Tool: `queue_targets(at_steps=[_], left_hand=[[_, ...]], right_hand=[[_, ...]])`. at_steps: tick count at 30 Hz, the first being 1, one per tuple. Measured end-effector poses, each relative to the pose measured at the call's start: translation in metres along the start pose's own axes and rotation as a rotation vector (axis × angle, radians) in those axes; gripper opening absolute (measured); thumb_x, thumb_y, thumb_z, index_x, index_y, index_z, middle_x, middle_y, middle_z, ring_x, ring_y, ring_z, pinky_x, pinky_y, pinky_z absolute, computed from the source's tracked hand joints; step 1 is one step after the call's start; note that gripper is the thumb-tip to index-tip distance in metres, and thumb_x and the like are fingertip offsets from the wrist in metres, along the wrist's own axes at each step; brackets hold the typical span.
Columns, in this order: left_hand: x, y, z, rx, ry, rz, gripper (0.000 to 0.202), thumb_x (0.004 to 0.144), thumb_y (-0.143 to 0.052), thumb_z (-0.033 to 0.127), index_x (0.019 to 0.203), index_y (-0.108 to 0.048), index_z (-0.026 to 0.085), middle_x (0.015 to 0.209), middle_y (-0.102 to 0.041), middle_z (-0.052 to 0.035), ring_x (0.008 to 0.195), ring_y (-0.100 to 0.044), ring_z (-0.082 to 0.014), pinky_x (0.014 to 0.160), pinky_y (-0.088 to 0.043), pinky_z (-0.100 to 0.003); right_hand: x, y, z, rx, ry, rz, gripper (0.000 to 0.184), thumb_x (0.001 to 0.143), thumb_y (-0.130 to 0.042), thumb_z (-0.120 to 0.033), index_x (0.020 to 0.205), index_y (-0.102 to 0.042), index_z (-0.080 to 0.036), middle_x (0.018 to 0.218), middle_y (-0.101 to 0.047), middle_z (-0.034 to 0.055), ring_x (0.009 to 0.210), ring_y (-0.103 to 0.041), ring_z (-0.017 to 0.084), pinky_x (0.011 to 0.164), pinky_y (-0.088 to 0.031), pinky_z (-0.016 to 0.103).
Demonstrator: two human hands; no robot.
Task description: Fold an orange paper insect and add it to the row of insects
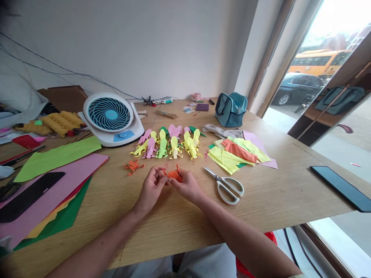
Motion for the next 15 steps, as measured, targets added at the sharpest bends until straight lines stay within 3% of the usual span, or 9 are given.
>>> queue_targets(at_steps=[8, 15], left_hand=[[0.001, -0.002, -0.002, -0.039, 0.053, -0.02, 0.027, 0.082, -0.068, 0.033, 0.102, -0.056, 0.019, 0.075, -0.053, 0.0042, 0.069, -0.054, -0.0106, 0.068, -0.047, -0.022], [0.0, 0.0, -0.004, -0.006, 0.053, -0.018, 0.023, 0.083, -0.066, 0.029, 0.102, -0.057, 0.019, 0.077, -0.053, 0.0026, 0.072, -0.052, -0.0116, 0.069, -0.045, -0.022]], right_hand=[[0.003, 0.005, 0.013, -0.07, 0.011, 0.045, 0.033, 0.079, -0.067, -0.048, 0.082, -0.06, -0.017, 0.075, -0.067, 0.0019, 0.066, -0.056, 0.015, 0.059, -0.041, 0.025], [0.002, 0.007, 0.006, -0.144, 0.015, 0.055, 0.029, 0.078, -0.066, -0.045, 0.078, -0.059, -0.017, 0.072, -0.061, 0.0004, 0.064, -0.05, 0.014, 0.058, -0.036, 0.025]])
Point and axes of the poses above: each hand's wrist, its own x-axis towards the middle knuckle, its own y-axis out of the back of the hand, z = x × y, the point moved 10 cm from there along x, towards the middle knuckle
